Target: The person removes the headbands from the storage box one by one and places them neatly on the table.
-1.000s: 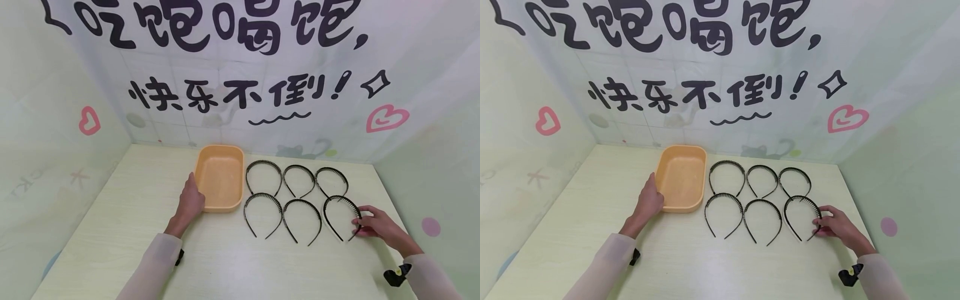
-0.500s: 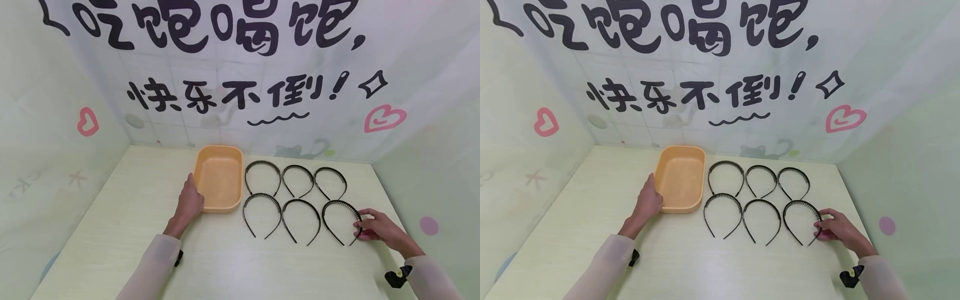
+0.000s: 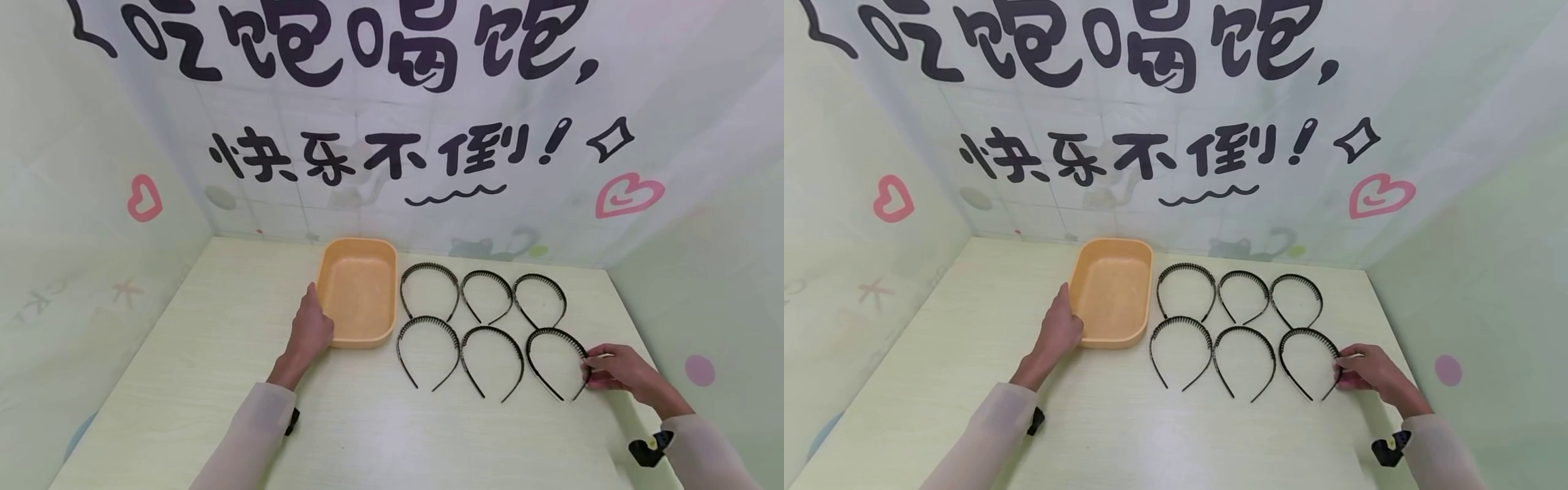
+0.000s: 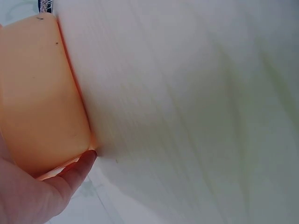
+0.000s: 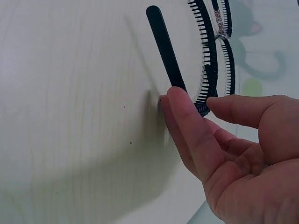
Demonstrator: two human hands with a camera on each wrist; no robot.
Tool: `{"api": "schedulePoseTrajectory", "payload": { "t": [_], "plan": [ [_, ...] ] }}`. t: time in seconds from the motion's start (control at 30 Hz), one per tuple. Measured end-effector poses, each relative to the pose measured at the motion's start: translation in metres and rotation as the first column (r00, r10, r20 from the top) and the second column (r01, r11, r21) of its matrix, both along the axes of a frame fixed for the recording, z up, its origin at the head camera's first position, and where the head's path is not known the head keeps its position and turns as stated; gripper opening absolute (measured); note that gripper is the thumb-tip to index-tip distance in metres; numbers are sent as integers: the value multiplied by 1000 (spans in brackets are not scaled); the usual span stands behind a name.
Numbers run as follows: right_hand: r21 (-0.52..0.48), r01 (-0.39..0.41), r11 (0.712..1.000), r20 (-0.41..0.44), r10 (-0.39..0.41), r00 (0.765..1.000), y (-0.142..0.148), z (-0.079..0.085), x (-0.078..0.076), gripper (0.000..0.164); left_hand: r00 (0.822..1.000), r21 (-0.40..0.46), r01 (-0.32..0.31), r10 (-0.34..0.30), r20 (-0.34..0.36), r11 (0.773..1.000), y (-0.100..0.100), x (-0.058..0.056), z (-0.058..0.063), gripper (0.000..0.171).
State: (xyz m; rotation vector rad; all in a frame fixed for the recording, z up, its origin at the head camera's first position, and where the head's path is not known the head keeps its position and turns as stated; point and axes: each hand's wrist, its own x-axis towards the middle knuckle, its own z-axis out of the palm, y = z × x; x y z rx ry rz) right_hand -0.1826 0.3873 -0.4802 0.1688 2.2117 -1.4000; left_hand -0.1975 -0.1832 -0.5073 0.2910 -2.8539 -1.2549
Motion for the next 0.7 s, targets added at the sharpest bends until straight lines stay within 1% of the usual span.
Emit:
{"api": "schedulePoseTrajectory", "payload": {
  "t": [0.23,0.4,0.5,0.6,0.7],
  "plan": [
    [83,5,997,-6,-4,1000,1,4,-1,27,1000,8,10,-10,3,1000,1,1,1,77],
    [129,-15,992,-20,17,1000,-2,5,-3,29,1000,-4,21,-21,19,1000,-2,0,2,79],
    [176,-24,984,-32,30,999,-3,7,-6,29,999,-6,32,-32,33,999,-3,0,3,79],
    [255,-27,967,-64,45,997,-4,11,-9,30,998,-16,52,-52,37,999,-5,1,6,77],
    [359,-31,933,-150,91,984,-8,18,-13,36,998,-59,57,-57,11,997,-7,3,11,74]
  ]
}}
